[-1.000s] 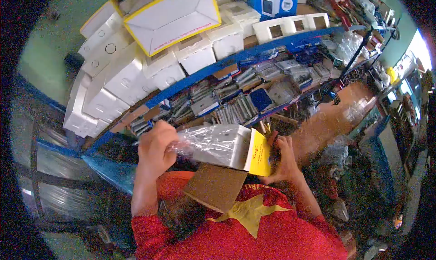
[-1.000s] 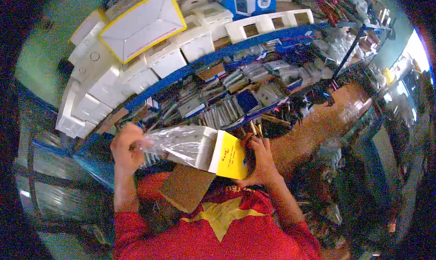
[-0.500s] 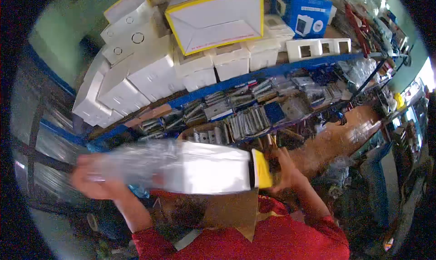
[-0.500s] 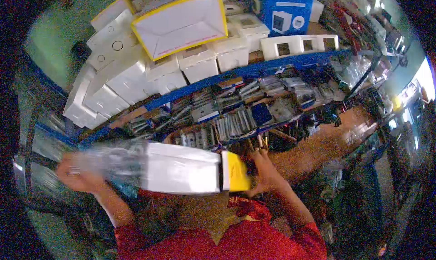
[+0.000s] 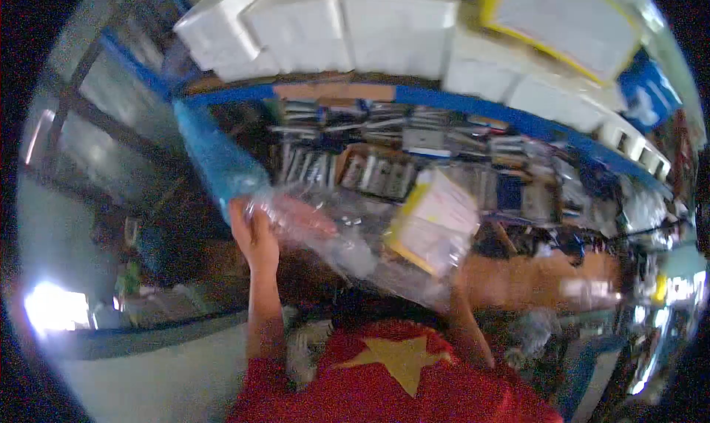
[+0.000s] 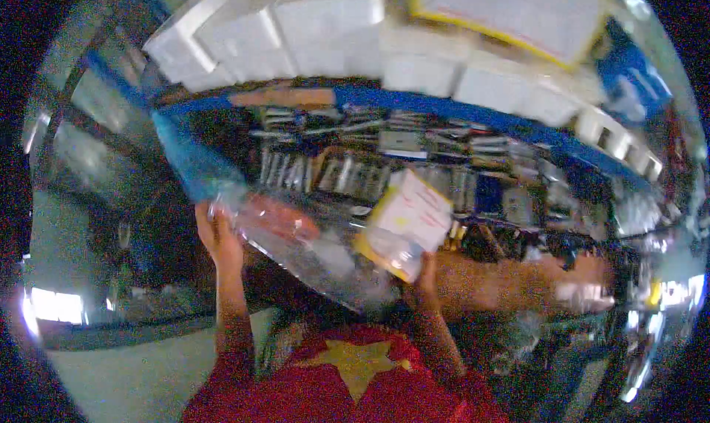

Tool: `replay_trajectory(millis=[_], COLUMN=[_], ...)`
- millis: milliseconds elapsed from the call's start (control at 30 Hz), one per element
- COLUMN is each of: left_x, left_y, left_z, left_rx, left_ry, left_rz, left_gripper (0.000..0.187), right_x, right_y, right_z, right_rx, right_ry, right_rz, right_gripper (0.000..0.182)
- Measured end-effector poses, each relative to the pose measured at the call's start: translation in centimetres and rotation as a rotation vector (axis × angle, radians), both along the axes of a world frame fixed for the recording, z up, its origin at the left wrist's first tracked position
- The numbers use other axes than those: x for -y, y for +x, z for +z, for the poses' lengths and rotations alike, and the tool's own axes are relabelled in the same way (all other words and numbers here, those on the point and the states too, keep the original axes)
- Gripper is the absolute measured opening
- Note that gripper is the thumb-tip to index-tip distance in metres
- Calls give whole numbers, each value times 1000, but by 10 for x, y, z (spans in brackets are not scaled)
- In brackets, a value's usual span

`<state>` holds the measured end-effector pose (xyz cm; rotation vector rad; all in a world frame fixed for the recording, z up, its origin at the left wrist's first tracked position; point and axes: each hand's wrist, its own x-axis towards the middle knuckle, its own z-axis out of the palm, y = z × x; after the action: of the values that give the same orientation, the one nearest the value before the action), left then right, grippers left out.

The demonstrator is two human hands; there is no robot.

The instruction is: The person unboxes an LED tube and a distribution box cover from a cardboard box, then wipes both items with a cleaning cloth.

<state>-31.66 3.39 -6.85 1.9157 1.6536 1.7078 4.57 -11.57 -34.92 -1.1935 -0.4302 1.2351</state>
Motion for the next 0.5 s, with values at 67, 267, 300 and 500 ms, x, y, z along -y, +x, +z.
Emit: replay_trajectory(millis=[67,267,300,500], left_x=[67,202,226,251], left_y=[-39,-126,-141,-116], left_z=[-49,-172,-214,-268], left_rx=[336,869,865,556], left_ry=[-217,-483,-500,-700], left_rz=[196,447,453,431], left_gripper=[18,30,33,44], right_x=[1,17,18,-29], right_y=[0,6,11,60], right_z=[-17,-18,-11,92], right_rx=[-23,-55,-43,97], right_ry=[-16,51,68,258], right_rz=[25,17,19,-83], right_gripper=[54,55,55,54])
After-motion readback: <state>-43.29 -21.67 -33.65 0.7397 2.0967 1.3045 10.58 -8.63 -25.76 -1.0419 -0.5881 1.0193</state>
